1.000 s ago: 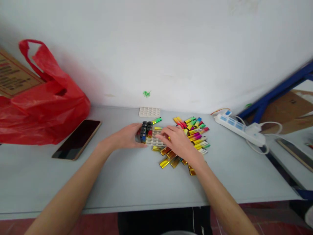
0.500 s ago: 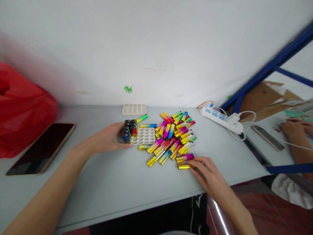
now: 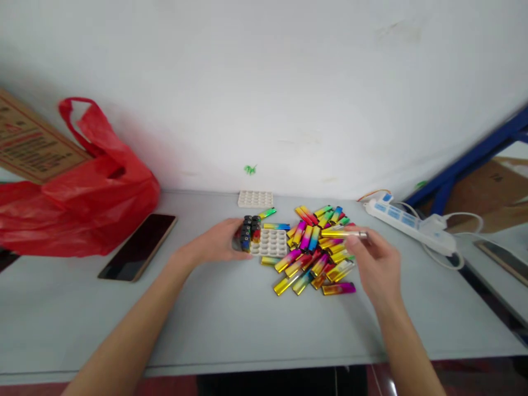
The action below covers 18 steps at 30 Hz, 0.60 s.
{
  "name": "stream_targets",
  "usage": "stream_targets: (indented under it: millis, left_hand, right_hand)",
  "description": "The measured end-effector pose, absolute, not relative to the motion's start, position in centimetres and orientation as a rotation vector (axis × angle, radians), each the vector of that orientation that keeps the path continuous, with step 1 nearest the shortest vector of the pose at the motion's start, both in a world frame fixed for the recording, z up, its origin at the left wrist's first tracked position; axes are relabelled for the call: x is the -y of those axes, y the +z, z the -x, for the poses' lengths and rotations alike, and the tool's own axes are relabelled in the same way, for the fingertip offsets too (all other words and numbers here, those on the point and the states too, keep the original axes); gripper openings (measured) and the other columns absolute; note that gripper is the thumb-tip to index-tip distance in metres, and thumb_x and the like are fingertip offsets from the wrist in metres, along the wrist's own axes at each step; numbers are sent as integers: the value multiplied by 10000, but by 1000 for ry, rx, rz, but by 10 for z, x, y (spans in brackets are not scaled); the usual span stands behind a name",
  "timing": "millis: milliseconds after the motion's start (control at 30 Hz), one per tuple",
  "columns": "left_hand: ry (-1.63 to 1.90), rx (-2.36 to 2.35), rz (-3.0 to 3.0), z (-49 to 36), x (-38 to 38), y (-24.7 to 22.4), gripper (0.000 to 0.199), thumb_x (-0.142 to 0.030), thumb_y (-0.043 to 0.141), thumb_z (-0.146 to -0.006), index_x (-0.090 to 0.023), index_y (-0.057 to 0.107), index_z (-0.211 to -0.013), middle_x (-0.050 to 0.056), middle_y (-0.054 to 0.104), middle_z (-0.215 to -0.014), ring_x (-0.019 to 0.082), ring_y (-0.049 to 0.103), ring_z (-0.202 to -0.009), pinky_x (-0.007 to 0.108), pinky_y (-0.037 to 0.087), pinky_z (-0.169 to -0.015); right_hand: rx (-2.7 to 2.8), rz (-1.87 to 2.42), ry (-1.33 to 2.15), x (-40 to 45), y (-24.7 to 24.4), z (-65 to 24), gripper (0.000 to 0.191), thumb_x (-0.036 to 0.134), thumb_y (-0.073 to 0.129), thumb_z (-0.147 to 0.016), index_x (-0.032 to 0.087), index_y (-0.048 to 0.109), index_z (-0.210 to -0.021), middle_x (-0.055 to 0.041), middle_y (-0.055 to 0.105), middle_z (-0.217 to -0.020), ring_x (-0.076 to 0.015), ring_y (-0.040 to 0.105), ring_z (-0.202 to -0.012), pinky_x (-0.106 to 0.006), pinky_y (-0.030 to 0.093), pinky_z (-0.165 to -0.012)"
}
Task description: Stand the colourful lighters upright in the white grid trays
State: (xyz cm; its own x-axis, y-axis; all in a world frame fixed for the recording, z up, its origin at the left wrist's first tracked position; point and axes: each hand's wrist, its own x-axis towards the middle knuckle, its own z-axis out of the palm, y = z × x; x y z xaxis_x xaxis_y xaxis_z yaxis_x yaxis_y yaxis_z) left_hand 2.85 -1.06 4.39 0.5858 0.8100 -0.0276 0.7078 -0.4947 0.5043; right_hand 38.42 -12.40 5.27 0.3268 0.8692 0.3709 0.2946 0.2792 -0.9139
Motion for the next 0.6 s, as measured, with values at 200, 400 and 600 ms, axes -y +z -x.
stream_targets:
  millis: [200,400,600]
  left_hand:
    - [335,-1236,-2356,-26,13,42,729,-652,878,-666,-201,671,-1199,140,757,-1228,360,725,-1122,452,583,-1024]
    - [351,-1193,-2341,-28,14,45,709,-588,888,-680,-187,662,-1220,129,757,-1237,348,724,-1124,430,570,-1028]
    - [326,-1206,-2332,-30,13,46,690,-621,883,-678,-197,676,-1182,115,767,-1199,334,726,-1096,412,568,-991]
  right_hand:
    - [1362,1067,1030,41,70,-326,454,714,593,-981,262,550,-972,-9,691,-905,-153,627,-668,-267,507,-565]
    - [1563,1064,1258,43,52,-287,441,692,516,-1028,269,550,-1148,97,485,-624,-130,411,-477,-247,331,-465]
    - [1672,1289,1034,57,43,-268,606,745,393,-1047,245,537,-736,46,474,-578,-145,466,-539,-276,385,-544]
